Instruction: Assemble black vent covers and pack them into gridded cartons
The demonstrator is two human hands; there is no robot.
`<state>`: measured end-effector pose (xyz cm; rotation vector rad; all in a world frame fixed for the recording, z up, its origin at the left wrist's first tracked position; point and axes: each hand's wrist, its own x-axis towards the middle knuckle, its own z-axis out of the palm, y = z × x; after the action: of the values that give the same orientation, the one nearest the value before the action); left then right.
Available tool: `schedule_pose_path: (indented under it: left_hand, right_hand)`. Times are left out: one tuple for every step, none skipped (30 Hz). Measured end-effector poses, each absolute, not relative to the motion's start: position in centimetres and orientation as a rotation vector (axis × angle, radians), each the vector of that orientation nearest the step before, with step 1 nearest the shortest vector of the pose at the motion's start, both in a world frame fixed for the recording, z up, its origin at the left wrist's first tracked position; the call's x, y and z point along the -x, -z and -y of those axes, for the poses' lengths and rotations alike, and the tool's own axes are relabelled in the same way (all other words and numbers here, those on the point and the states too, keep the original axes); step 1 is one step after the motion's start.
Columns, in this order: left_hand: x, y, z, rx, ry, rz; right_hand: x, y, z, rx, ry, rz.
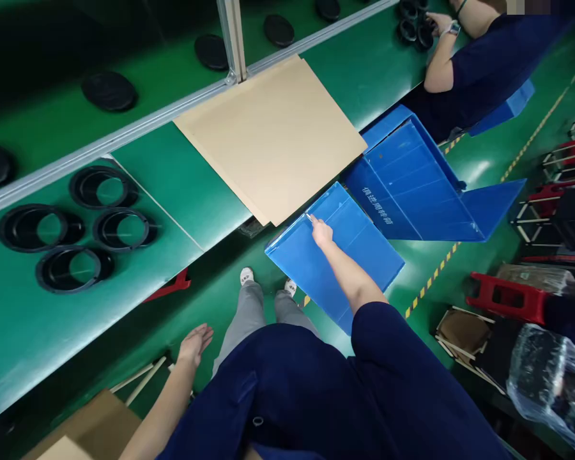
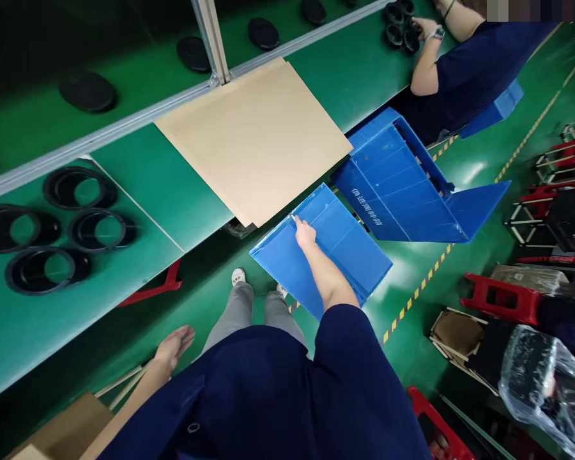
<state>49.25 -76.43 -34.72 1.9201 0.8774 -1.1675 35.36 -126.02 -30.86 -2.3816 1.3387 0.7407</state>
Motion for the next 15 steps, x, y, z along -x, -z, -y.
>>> schedule_pose_path:
  left_hand:
    - [-48.1, 34.6, 77.2, -1.911, 1.170, -0.853]
    - [-47.0, 34.4, 77.9, -1.902, 1.173, -0.829]
    - [-45.9, 34.2, 78.5, -1.896, 1.179, -0.806]
    - [-44.9, 34.0, 79.0, -1.894, 1.187, -0.786]
    - [-43.8, 33.8, 79.4, -1.898, 1.196, -0.770]
    - [-42.9, 33.5, 79.7, -1.908, 1.208, -0.757]
    - [-42.1, 33.2, 79.9, -1.921, 1.221, -0.748]
    - [-41.3, 32.9, 80.0, -1.939, 1.236, -0.741]
    - [-40.6, 32.5, 80.1, -1.963, 1.251, -0.737]
    - [-40.0, 32.2, 80.2, -1.990, 1.264, -0.733]
    - [-39.6, 32.0, 80.3, -2.022, 1.276, -0.729]
    - [-39.1, 31.7, 80.4, -2.056, 1.287, -0.723]
    - [-38.8, 31.5, 80.6, -2.091, 1.296, -0.716]
    - [-38.5, 31.3, 80.8, -2.126, 1.307, -0.705]
    - [-38.2, 31.2, 81.0, -2.157, 1.319, -0.690]
  right_hand:
    - [-35.3, 31.4, 126.8, 2.377, -0.745, -1.327]
    - [-35.2, 31.9, 127.2, 2.374, -0.749, -1.310]
    - [-35.0, 32.3, 127.4, 2.374, -0.751, -1.293]
    - [-34.7, 32.6, 127.5, 2.376, -0.750, -1.276]
    - [-34.2, 32.8, 127.4, 2.377, -0.748, -1.261]
    - [-33.6, 32.9, 127.4, 2.377, -0.746, -1.248]
    - [-32.8, 32.8, 127.4, 2.375, -0.746, -1.236]
    - [-31.8, 32.7, 127.4, 2.369, -0.749, -1.227]
    - [-30.4, 32.4, 127.5, 2.359, -0.756, -1.221]
    - [-28.7, 32.1, 127.5, 2.345, -0.768, -1.218]
    - [-26.7, 31.7, 127.6, 2.328, -0.782, -1.219]
    - [-24.4, 31.4, 127.6, 2.309, -0.799, -1.223]
    - [-21.8, 31.0, 127.5, 2.287, -0.818, -1.232]
    - [-19.0, 30.6, 127.3, 2.262, -0.837, -1.248]
    - [-16.0, 30.3, 127.0, 2.235, -0.856, -1.270]
